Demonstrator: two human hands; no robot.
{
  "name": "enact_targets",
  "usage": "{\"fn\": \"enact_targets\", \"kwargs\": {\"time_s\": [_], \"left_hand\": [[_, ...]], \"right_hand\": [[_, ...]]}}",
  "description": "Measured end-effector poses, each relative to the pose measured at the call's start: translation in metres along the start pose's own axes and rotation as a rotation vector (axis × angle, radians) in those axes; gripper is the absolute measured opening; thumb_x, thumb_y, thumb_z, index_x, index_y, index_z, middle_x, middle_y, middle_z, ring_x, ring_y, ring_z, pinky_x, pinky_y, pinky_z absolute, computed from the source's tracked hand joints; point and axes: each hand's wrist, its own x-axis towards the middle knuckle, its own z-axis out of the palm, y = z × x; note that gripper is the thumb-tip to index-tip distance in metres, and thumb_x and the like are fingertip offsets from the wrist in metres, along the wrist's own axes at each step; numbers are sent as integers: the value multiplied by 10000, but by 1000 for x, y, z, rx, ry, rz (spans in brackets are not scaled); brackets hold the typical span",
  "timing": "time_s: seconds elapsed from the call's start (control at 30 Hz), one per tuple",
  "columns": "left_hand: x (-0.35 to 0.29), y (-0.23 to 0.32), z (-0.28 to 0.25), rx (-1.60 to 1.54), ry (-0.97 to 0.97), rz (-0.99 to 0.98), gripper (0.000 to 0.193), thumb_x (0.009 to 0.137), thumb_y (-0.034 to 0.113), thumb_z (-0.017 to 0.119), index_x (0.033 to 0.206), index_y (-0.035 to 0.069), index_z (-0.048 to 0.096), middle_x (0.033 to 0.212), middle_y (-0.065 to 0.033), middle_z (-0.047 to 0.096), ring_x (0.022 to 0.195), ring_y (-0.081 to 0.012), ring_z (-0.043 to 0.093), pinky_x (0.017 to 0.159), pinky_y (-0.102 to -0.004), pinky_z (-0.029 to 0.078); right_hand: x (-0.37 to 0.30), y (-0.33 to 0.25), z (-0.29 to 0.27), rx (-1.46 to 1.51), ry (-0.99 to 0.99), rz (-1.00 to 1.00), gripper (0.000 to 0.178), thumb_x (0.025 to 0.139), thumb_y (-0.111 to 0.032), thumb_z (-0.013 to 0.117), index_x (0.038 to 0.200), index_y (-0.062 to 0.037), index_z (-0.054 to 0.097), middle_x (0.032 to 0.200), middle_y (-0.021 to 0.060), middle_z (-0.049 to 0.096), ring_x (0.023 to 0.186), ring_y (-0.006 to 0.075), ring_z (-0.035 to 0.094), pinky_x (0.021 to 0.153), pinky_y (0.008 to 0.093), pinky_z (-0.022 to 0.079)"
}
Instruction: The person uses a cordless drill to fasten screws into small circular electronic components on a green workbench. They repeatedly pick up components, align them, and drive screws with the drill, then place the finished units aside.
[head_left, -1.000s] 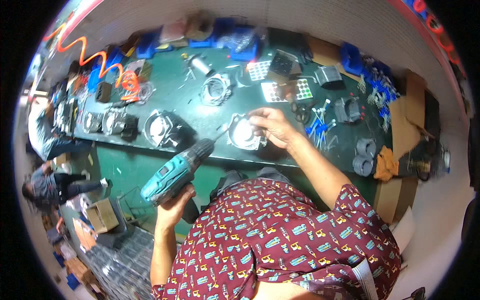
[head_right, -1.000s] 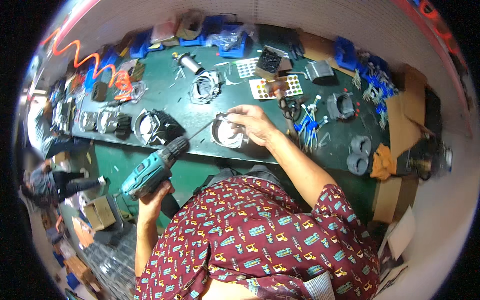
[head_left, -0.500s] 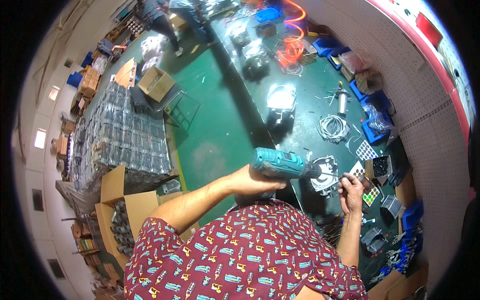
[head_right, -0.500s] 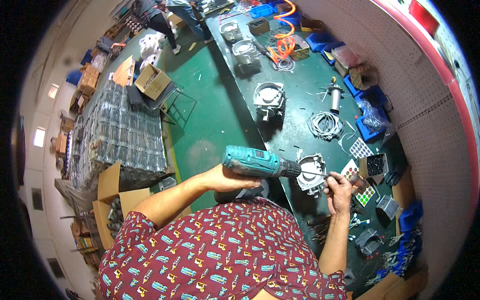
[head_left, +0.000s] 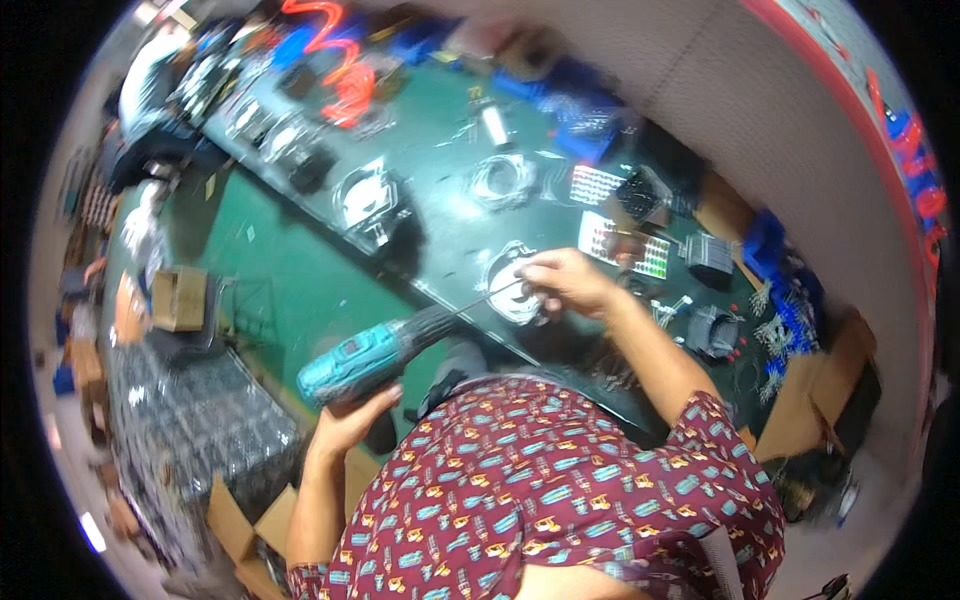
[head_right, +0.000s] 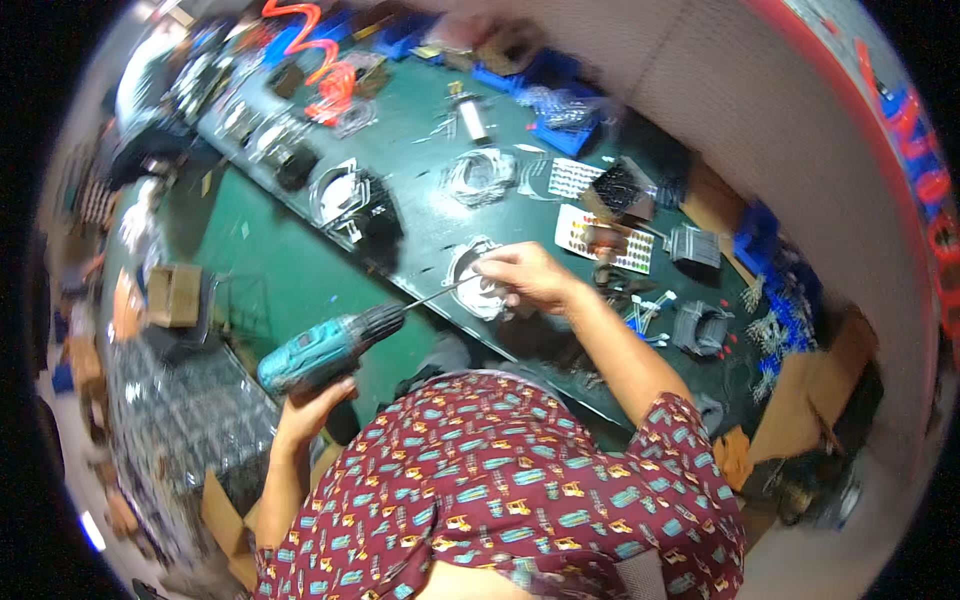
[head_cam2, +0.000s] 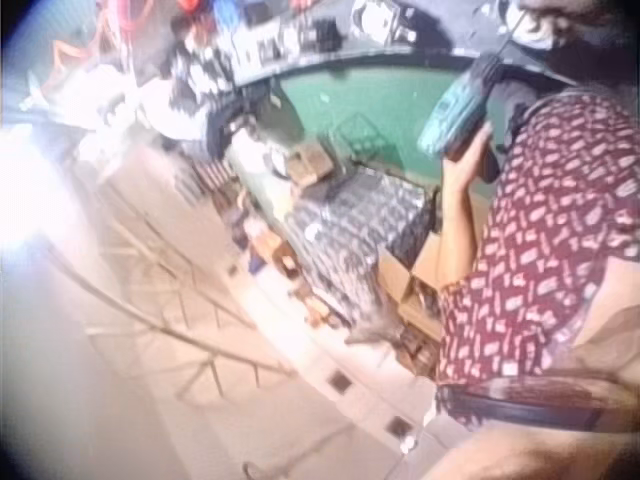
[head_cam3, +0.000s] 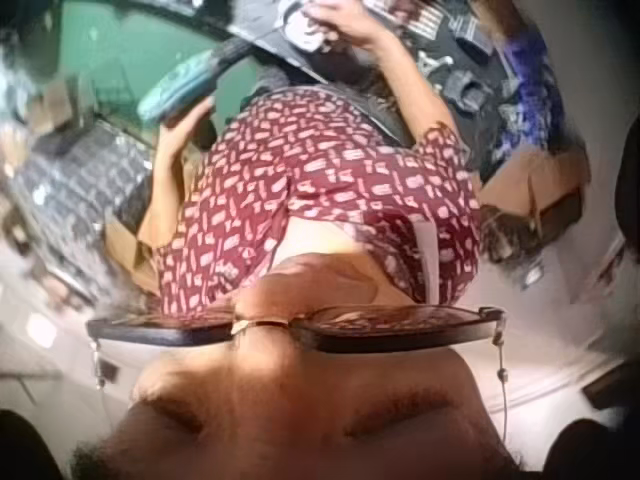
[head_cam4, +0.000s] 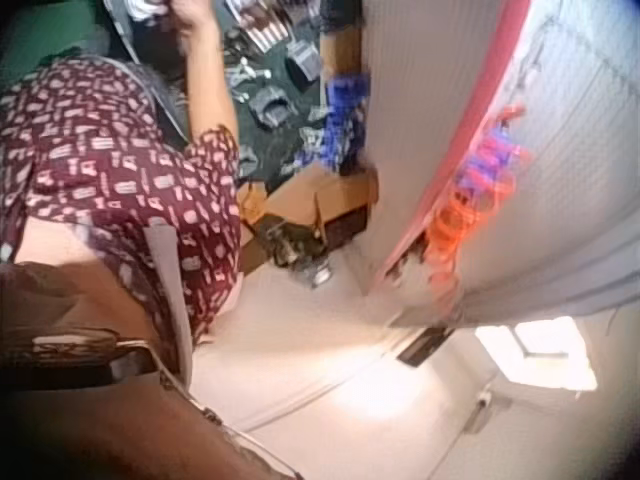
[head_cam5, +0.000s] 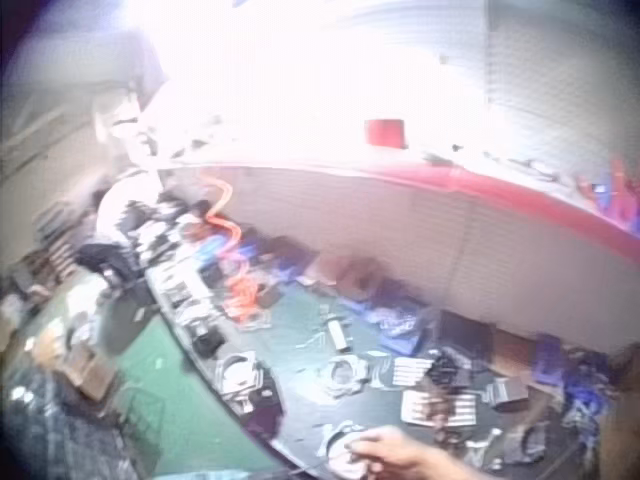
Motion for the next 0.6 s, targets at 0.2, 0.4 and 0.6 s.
{"fn": "enact_targets", "kwargs": {"time_s": [0.2, 0.4, 0.6], "left_hand": [[7, 8, 4, 6, 34, 23, 314, 878, 102, 756, 1159, 22, 641, 1014, -52, 670, 824, -149, 647, 746, -308, 550], [8, 17, 7, 19, 40, 40, 304, 882, 97, 741, 1158, 22, 638, 1002, -55, 665, 818, -157, 647, 737, -312, 548], [-3, 9, 4, 104, 71, -47, 251, 889, 96, 751, 1110, 28, 653, 916, -38, 667, 821, -150, 640, 746, -307, 534]], "right_hand": [[16, 4, -53, -81, 375, -203, 365, 1020, -361, 567, 976, -14, 672, 757, -11, 580, 569, 44, 493, 433, 179, 367], [123, 79, -161, -869, 651, -129, 172, 811, -98, 641, 961, -74, 720, 998, 205, 715, 981, 382, 686, 869, 455, 534], [178, 112, -198, -1068, 711, 55, 258, 860, -56, 586, 1074, -126, 712, 1165, 202, 671, 1108, 392, 649, 932, 488, 527]]}}
